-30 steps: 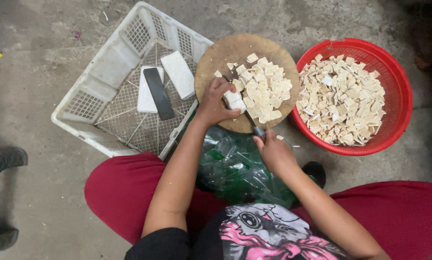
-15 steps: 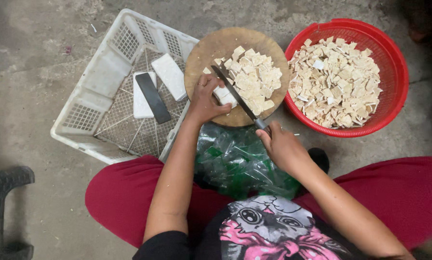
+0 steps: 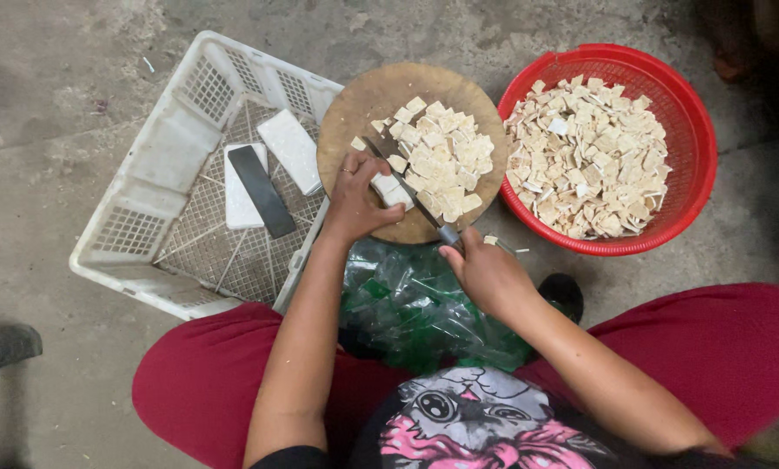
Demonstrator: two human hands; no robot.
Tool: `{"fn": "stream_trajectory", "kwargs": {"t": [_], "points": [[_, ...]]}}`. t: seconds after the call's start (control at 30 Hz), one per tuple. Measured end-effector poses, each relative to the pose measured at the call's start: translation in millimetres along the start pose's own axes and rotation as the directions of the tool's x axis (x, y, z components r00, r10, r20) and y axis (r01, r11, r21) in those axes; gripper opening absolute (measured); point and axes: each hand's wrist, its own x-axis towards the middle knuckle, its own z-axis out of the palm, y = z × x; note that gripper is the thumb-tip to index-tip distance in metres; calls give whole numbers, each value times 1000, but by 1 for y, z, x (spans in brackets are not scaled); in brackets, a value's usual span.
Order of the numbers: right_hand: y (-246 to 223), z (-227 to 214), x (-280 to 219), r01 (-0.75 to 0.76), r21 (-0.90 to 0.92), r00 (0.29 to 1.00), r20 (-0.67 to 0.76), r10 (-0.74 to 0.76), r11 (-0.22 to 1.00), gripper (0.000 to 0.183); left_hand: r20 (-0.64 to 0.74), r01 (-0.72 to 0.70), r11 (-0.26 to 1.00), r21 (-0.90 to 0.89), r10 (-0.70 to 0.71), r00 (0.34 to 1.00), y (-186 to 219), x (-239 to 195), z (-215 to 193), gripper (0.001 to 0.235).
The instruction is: The person sits on the floor and cuts blocks of white tofu into small cubes using a knife on a wooden cutting board. The person unwraps the tofu blocks from packaging, slices them into strips, and then dices them into cubes, transferring the finished pieces into a red basket.
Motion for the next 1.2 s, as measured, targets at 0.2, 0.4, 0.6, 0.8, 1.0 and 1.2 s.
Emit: {"fn": "stream_trajectory", "kwargs": {"t": [0.2, 0.4, 0.6, 0.8, 1.0, 1.2], "points": [[13, 27, 4, -98, -63, 993, 58, 102, 993, 54, -7, 1, 999, -42, -1, 1000, -6, -3, -1, 53], [8, 44, 61, -9, 146, 999, -41, 16, 989, 52, -37, -29, 999, -42, 27, 999, -3, -4, -4, 56], [3, 14, 33, -54, 96, 998, 26, 52, 994, 55, -51, -33, 999, 1, 33, 998, -2, -7, 0, 57], [4, -4, -18, -37, 10, 999, 5, 37, 999, 50, 0, 30, 999, 20, -30, 1000, -5, -4, -1, 57], [6, -3, -17, -48, -44, 998, 36, 50, 998, 49, -26, 25, 1000, 15, -24, 999, -8, -6, 1, 57], [3, 19, 20, -3, -4, 999, 33, 3, 1000, 51, -42, 33, 999, 1, -32, 999, -7, -7, 3, 55]]}}
